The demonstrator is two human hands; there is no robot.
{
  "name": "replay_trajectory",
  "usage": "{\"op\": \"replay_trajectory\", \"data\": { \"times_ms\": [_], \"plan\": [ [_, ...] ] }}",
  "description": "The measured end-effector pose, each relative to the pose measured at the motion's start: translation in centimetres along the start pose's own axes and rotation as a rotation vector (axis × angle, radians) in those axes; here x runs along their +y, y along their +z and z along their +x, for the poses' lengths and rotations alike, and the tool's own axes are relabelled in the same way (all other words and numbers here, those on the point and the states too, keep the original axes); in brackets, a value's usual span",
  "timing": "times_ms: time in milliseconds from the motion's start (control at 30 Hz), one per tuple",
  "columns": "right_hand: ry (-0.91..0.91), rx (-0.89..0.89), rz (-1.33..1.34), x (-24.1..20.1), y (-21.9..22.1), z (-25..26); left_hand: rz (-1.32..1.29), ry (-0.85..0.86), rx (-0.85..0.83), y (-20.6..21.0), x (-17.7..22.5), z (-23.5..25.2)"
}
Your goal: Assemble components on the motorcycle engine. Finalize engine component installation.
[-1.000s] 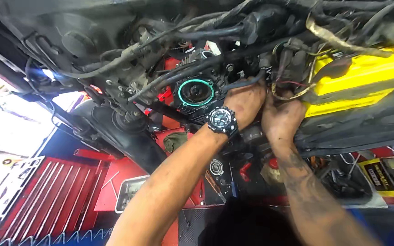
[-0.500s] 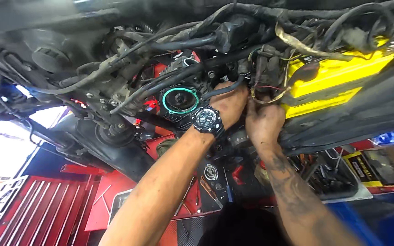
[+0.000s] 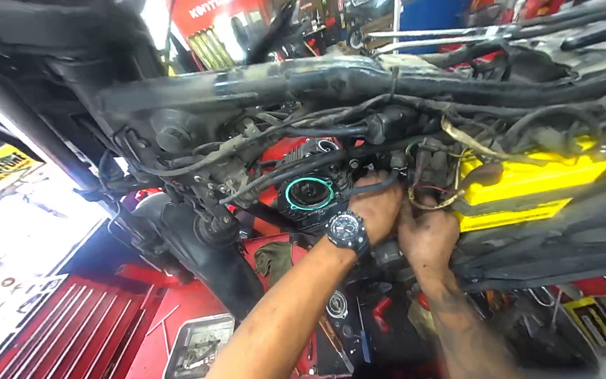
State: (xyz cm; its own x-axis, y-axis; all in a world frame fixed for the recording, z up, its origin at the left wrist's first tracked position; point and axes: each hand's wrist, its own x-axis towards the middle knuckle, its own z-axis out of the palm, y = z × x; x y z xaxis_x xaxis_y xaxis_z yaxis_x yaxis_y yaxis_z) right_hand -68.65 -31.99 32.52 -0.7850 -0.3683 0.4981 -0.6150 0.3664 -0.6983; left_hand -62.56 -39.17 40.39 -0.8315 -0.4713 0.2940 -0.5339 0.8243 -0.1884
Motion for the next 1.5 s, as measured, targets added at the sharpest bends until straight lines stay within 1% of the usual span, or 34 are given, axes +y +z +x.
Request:
{"op": "replay_trajectory", "data": {
  "times_ms": [33,100,200,267,333,400,433,500,567,633,733,767,800,833,900,967,1033,1100,1167,1267,1333,1433,1500],
  "plan": [
    [-0.006,0.018,-0.009,0.0,0.1,0.2,0.002,0.018,0.0,0.1,-0.1,0.0],
    [0.0,0.007,0.056,-0.1,0.1,0.5,-0.041,0.041,-0.003,0.1,-0.4,-0.2],
    [0.118,-0.112,0.304,-0.2,-0.3,0.6,-0.173,0.049,-0.115,-0.5,-0.9,0.0],
    [0.15,-0.187,0.386,-0.1,-0.7,0.6,-0.238,0.019,-0.141,-0.5,-1.0,0.1],
    [0.097,-0.198,0.249,0.0,-0.9,0.5,-0.218,0.007,-0.111,-0.5,-0.8,0.0],
    [0.005,-0.112,0.043,-0.2,-0.7,0.1,-0.182,-0.003,-0.083,-0.5,-0.7,0.1],
    [-0.028,-0.048,-0.012,-0.2,-0.5,-0.1,-0.18,-0.012,-0.086,-0.6,-0.6,0.2],
    [-0.057,0.046,-0.03,0.0,-0.1,-0.2,-0.169,-0.005,-0.133,-1.0,-0.6,0.2],
    [-0.046,0.039,-0.002,0.3,0.0,-0.2,-0.151,0.015,-0.152,-1.0,-0.4,0.1],
    [0.009,-0.04,0.107,0.4,-0.1,0.0,-0.184,0.044,-0.153,-1.1,-0.6,0.1],
    [0.161,-0.173,0.525,0.8,0.1,0.1,-0.248,0.075,-0.267,-1.9,-1.1,0.7],
    [0.176,-0.196,0.62,0.8,0.2,0.2,-0.249,0.084,-0.293,-2.0,-1.2,1.0],
    [0.174,-0.215,0.652,0.9,0.1,0.2,-0.247,0.099,-0.295,-1.9,-1.4,1.1],
    [0.166,-0.228,0.604,0.9,0.0,0.2,-0.244,0.115,-0.278,-1.7,-1.5,1.1],
    [0.097,-0.207,0.332,0.7,-0.3,0.2,-0.194,0.149,-0.229,-1.5,-1.7,1.1],
    [0.016,-0.125,0.073,0.3,-0.4,-0.1,-0.134,0.137,-0.169,-1.3,-1.6,0.9],
    [-0.048,-0.007,0.011,0.1,-0.4,-0.3,-0.083,0.101,-0.125,-0.9,-1.2,0.8],
    [-0.071,0.037,0.059,0.2,-0.4,-0.3,-0.068,0.113,-0.088,0.0,-1.4,0.7],
    [-0.044,0.002,0.137,0.1,-0.6,-0.1,-0.086,0.147,-0.096,-0.1,-1.9,0.7],
    [0.053,-0.069,0.305,-0.3,-0.6,0.1,-0.153,0.19,-0.258,-2.0,-2.4,1.1],
    [0.089,-0.114,0.454,0.0,-0.5,0.2,-0.154,0.207,-0.309,-2.5,-2.5,1.5],
    [0.09,-0.132,0.593,0.2,-0.2,0.6,-0.072,0.221,-0.286,-2.0,-2.4,1.9],
    [0.08,-0.093,0.619,0.1,0.0,0.4,0.015,0.171,-0.247,-1.3,-1.7,1.3]
  ]
}}
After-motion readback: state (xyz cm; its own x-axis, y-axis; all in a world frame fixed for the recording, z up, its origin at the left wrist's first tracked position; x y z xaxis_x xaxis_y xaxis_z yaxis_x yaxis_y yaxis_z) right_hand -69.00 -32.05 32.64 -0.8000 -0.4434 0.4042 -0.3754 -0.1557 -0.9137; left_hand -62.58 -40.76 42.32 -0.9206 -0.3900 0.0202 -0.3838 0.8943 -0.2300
